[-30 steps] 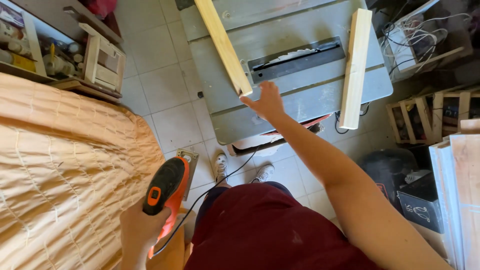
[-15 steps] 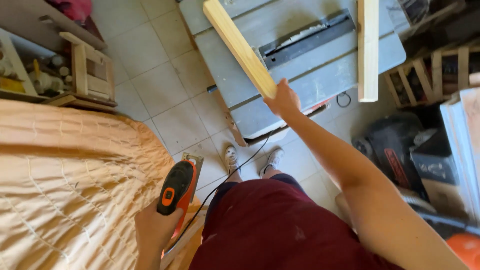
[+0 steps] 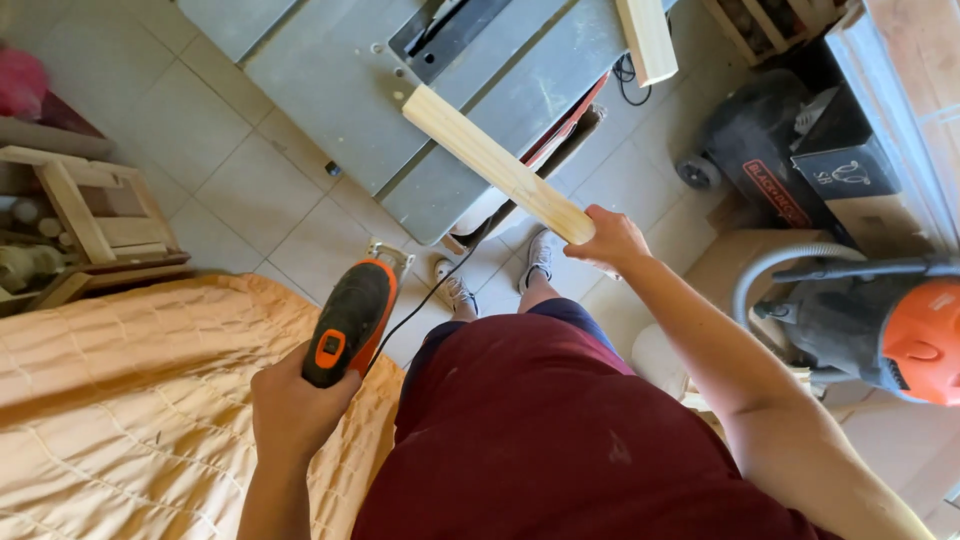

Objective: Cutting wooden boards into specific shapes using a handheld jigsaw in a workshop environment.

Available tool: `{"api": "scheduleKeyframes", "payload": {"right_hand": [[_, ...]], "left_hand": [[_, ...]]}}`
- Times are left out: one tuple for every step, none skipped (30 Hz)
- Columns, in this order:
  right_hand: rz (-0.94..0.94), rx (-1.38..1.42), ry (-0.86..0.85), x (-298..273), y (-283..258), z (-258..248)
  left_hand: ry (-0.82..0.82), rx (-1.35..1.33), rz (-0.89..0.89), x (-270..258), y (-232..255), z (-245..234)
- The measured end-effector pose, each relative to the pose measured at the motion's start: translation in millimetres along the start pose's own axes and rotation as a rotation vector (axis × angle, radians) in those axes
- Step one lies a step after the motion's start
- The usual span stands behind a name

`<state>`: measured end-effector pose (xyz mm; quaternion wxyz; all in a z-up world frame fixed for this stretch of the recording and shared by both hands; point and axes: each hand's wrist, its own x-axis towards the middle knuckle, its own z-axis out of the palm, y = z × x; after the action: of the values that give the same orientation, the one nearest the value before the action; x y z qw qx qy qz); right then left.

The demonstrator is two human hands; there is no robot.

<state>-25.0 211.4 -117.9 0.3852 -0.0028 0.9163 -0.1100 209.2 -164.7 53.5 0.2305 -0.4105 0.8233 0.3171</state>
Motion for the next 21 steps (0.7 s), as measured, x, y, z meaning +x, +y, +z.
{"api": "scheduleKeyframes", "payload": {"right_hand": [[-0.004, 0.007, -0.003, 0.3, -0.1, -1.9], [-0.028, -0.013, 0.008, 0.9, -0.5, -3.9], [-0.053, -0.036, 0.014, 1.9, -1.3, -5.0], [-0.059, -0.032, 0.006, 6.4, 2.2, -5.6], [-0.077, -0.054, 0.000, 10.9, 5.9, -6.8], [-0.094, -0.075, -0.006, 15.6, 9.8, -8.3], [-0.104, -0.072, -0.018, 32.9, 25.9, 5.1], [-0.153, -0.051, -0.008, 50.2, 41.8, 18.3], [-0.202, -0.026, 0.008, 69.6, 56.0, 29.8], [-0.211, -0.020, 0.001, 77.0, 59.1, 30.1], [-0.213, 0.005, -0.016, 81.4, 62.7, 33.9], [-0.215, 0.031, -0.033, 85.9, 66.0, 37.8], [-0.223, 0.038, -0.045, 82.5, 62.0, 33.4], [-0.216, 0.048, -0.086, 79.1, 57.6, 28.8], [-0.207, 0.060, -0.123, 75.8, 53.6, 22.7], [-0.212, 0.068, -0.131, 79.9, 52.6, 19.0], [-0.223, 0.053, -0.138, 81.5, 53.7, 16.8], [-0.233, 0.038, -0.146, 83.0, 54.3, 15.0], [-0.236, 0.044, -0.155, 78.7, 53.2, 4.2], [-0.240, 0.040, -0.165, 74.2, 51.7, -6.5], [-0.244, 0.038, -0.173, 69.5, 49.8, -17.4]], "left_hand": [[0.005, 0.007, -0.002, -3.7, 10.3, 1.8], [-0.005, -0.026, 0.028, -7.0, 20.7, 3.6], [-0.016, -0.059, 0.051, -10.8, 30.2, 5.9], [-0.012, -0.054, 0.043, -11.6, 39.8, 9.8], [-0.020, -0.034, 0.062, -14.0, 49.7, 14.3], [-0.027, -0.015, 0.081, -16.3, 60.0, 19.0], [-0.023, -0.008, 0.067, -12.4, 58.4, 32.0], [0.050, -0.047, 0.151, -8.5, 57.1, 44.9], [0.125, -0.085, 0.242, -2.1, 57.3, 56.5], [0.132, -0.076, 0.235, 0.2, 67.1, 63.6], [0.144, -0.083, 0.265, -0.1, 75.4, 70.2], [0.155, -0.090, 0.296, 0.0, 83.3, 76.8], [0.160, -0.079, 0.285, 0.3, 91.6, 82.3], [0.167, -0.085, 0.295, 0.9, 99.6, 87.4], [0.173, -0.091, 0.309, 2.8, 108.5, 92.1], [0.176, -0.080, 0.303, 3.1, 118.0, 94.3], [0.172, -0.087, 0.310, 2.3, 126.6, 97.3], [0.168, -0.095, 0.317, 1.8, 134.5, 100.1], [0.169, -0.086, 0.309, 1.6, 142.0, 102.0], [0.160, -0.094, 0.303, 1.4, 148.9, 103.5], [0.151, -0.101, 0.299, 1.3, 155.9, 104.1]]}}
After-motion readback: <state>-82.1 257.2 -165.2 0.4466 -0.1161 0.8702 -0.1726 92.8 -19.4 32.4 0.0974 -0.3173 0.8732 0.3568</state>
